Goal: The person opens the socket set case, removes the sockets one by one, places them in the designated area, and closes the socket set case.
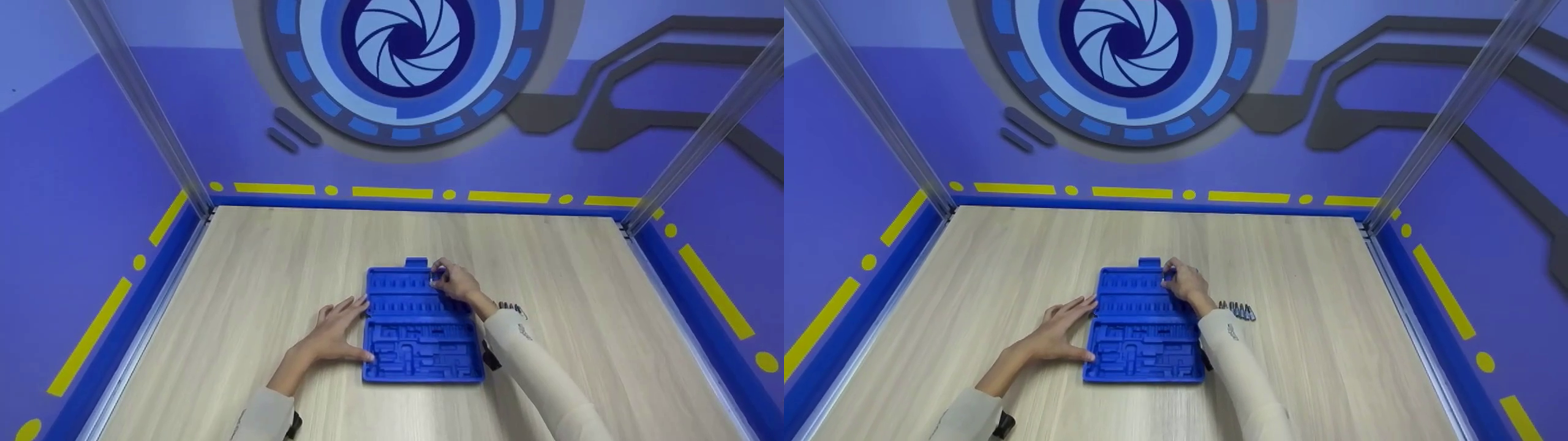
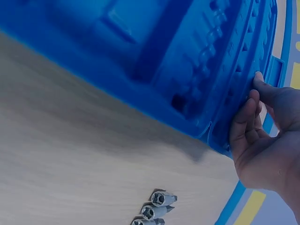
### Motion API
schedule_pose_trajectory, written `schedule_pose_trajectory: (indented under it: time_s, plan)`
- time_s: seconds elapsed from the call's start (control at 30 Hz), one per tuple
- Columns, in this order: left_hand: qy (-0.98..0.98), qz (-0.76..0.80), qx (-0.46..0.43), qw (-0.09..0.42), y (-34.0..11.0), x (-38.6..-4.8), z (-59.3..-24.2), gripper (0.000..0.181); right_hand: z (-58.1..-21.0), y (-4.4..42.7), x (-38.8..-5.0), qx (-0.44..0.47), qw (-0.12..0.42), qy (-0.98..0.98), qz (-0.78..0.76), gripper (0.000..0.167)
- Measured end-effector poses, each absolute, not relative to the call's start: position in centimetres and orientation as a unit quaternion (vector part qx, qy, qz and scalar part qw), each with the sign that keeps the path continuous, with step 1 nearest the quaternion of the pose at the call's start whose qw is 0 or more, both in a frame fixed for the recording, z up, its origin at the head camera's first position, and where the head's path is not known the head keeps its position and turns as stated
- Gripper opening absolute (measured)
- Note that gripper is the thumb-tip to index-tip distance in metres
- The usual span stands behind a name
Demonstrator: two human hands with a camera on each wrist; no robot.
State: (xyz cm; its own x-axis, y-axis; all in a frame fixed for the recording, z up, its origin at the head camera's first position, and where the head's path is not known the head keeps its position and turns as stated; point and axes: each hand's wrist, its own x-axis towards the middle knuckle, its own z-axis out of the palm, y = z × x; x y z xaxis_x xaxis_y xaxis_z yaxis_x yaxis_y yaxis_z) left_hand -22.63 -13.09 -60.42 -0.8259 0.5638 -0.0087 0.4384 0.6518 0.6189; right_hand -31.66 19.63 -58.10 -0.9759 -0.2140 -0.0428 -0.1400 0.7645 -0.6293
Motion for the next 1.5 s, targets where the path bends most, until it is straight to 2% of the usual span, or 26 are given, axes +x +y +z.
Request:
schedule_pose_trajectory:
  time_s: [0.2,0.37,0.83,0.97,1.2,1.33,1.5]
  plan:
    - [0.902,0.315,0.275,0.105,-13.1,-22.5,-60.4,0.116,-58.5,19.2,-31.2,-0.096,0.037,0.939,-0.328,0.016]
    - [0.901,0.315,0.278,0.106,-13.0,-22.4,-60.6,0.116,-58.8,19.0,-30.7,-0.058,0.035,0.948,-0.312,0.010]
    - [0.902,0.312,0.275,0.111,-12.9,-22.3,-60.4,0.116,-59.7,19.0,-29.6,-0.039,-0.011,0.920,-0.390,0.010]
    - [0.903,0.311,0.275,0.115,-12.9,-22.4,-60.2,0.115,-59.7,19.1,-29.7,-0.043,-0.022,0.890,-0.453,0.008]
    - [0.904,0.310,0.274,0.112,-12.9,-22.5,-60.0,0.114,-58.8,19.8,-29.5,-0.052,0.022,0.836,-0.546,0.013]
    - [0.903,0.312,0.273,0.114,-13.0,-22.5,-60.1,0.114,-58.0,20.5,-28.9,-0.061,0.048,0.834,-0.546,0.019]
    - [0.905,0.306,0.275,0.109,-13.0,-22.5,-60.1,0.114,-57.3,21.7,-28.3,-0.079,0.057,0.847,-0.522,0.027]
